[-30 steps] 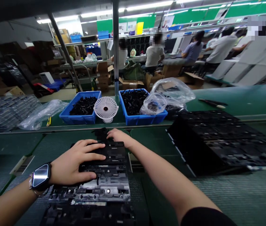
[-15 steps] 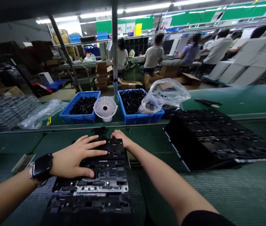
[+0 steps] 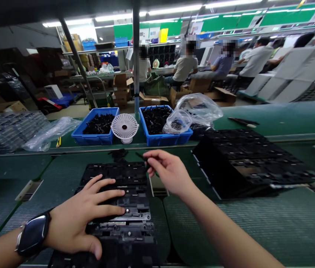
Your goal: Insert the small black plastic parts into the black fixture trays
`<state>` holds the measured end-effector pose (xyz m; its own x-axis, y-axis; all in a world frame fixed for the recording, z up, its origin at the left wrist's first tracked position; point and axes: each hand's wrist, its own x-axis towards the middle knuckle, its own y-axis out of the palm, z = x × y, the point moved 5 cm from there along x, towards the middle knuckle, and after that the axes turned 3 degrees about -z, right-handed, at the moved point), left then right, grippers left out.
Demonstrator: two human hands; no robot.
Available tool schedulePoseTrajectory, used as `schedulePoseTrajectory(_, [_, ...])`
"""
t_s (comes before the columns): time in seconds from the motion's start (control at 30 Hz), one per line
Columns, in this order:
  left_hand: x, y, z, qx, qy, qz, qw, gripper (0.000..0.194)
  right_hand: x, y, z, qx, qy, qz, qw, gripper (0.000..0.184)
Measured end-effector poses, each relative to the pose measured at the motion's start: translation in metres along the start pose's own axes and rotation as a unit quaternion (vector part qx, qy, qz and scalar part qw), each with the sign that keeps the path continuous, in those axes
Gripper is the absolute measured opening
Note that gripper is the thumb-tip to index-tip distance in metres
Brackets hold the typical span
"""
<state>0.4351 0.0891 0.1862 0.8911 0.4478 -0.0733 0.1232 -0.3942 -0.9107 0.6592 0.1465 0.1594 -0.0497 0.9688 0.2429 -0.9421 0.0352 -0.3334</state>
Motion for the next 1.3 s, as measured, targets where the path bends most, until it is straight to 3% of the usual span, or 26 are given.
schedulePoseTrajectory(0.1, [0.000,0.001,0.003,0.010,-0.023,-0.037,0.999,0.067,-0.031,0.008,0.022,-0.112,-0.060,0.093,0.988,0.016])
schedulePoseTrajectory(0.23, [-0.001,0.005,0.005,0.019,-0.032,-0.043,0.998,0.063,-0.047,0.024,0.025,-0.266,-0.178,0.197,0.927,0.026])
schedulePoseTrajectory(0.33, [-0.001,0.006,0.005,0.022,-0.023,-0.030,0.999,0.061,-0.048,0.032,0.023,-0.334,-0.212,0.239,0.887,0.027])
schedulePoseTrajectory(0.43, [-0.001,0.008,0.007,0.025,-0.021,-0.019,0.999,0.061,-0.047,0.038,0.030,-0.368,-0.219,0.258,0.866,0.019])
schedulePoseTrajectory(0.53, [-0.001,0.009,0.008,0.024,-0.023,-0.013,0.999,0.061,-0.042,0.039,0.042,-0.372,-0.227,0.270,0.859,0.012])
schedulePoseTrajectory(0.63, [0.000,0.006,0.007,0.017,-0.023,-0.011,1.000,0.060,-0.016,0.027,0.043,-0.304,-0.235,0.224,0.896,0.013])
schedulePoseTrajectory(0.7, [0.001,0.002,0.005,0.011,-0.025,-0.003,1.000,0.059,0.018,0.014,0.026,-0.248,-0.222,0.117,0.936,0.017])
schedulePoseTrajectory(0.73, [0.002,0.001,0.004,0.009,-0.026,0.002,1.000,0.059,0.037,0.008,0.010,-0.244,-0.202,0.048,0.947,0.019])
schedulePoseTrajectory(0.77, [0.002,0.000,0.003,0.008,-0.027,0.008,1.000,0.059,0.056,0.008,-0.009,-0.256,-0.181,0.020,0.949,0.020])
schedulePoseTrajectory(0.9, [0.003,0.000,0.003,0.013,-0.027,0.002,1.000,0.057,0.102,0.055,-0.083,-0.281,-0.188,0.127,0.932,0.019])
schedulePoseTrajectory(1.0, [0.003,0.001,0.004,0.019,-0.022,-0.009,1.000,0.054,0.108,0.097,-0.112,-0.288,-0.216,0.191,0.913,0.031])
schedulePoseTrajectory(1.13, [0.005,-0.001,0.006,0.023,-0.013,0.001,1.000,0.053,0.110,0.125,-0.122,-0.305,-0.230,0.205,0.901,0.028])
schedulePoseTrajectory(1.3, [0.006,-0.002,0.006,0.021,-0.015,0.000,1.000,0.052,0.118,0.131,-0.120,-0.302,-0.228,0.216,0.900,0.014])
